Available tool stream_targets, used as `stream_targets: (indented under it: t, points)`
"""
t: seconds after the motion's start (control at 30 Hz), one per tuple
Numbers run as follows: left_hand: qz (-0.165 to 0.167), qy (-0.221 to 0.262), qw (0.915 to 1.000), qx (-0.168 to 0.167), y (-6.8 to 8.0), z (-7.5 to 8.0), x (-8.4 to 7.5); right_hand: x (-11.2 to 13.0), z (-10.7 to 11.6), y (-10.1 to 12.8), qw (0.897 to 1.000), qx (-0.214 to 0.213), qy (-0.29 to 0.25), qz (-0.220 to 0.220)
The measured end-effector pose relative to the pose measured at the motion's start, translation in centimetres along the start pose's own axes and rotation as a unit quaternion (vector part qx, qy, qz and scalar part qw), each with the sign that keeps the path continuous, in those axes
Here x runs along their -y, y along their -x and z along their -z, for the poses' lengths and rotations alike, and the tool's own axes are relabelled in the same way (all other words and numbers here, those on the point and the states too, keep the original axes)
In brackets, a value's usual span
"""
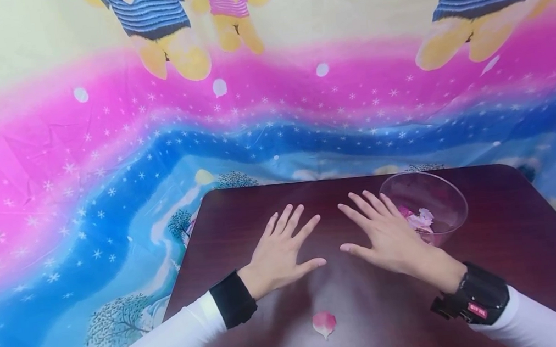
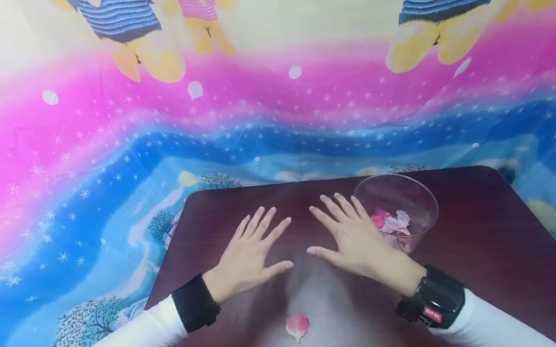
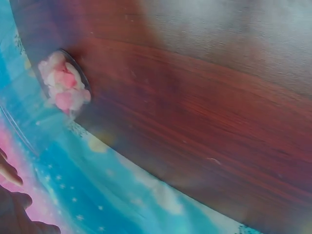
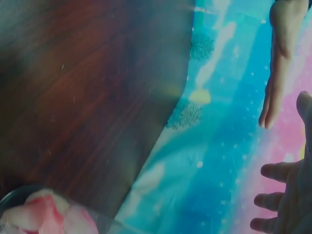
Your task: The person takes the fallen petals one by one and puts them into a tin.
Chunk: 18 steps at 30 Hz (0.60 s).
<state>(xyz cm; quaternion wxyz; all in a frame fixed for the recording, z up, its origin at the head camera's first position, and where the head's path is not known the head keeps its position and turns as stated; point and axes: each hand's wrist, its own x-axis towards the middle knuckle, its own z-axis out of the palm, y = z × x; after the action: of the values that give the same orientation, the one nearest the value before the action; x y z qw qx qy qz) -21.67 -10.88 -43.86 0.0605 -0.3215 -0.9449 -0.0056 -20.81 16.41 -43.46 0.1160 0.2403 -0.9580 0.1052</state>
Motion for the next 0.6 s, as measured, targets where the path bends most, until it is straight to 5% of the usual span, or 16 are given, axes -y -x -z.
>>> stream_targets:
  t: [0.33, 0.6]
  points:
    - [0.013, 0.003, 0.9999, 0.002, 1.0, -0.6, 1.5, 1.4, -0.8, -0.3, 1.000, 0.009, -0.015, 0.009]
    - [0.029, 0.019, 0.9993, 0.016, 2.1, -2.2, 2.1, 3.7, -5.0, 0.8, 0.998, 0.045, -0.015, 0.042]
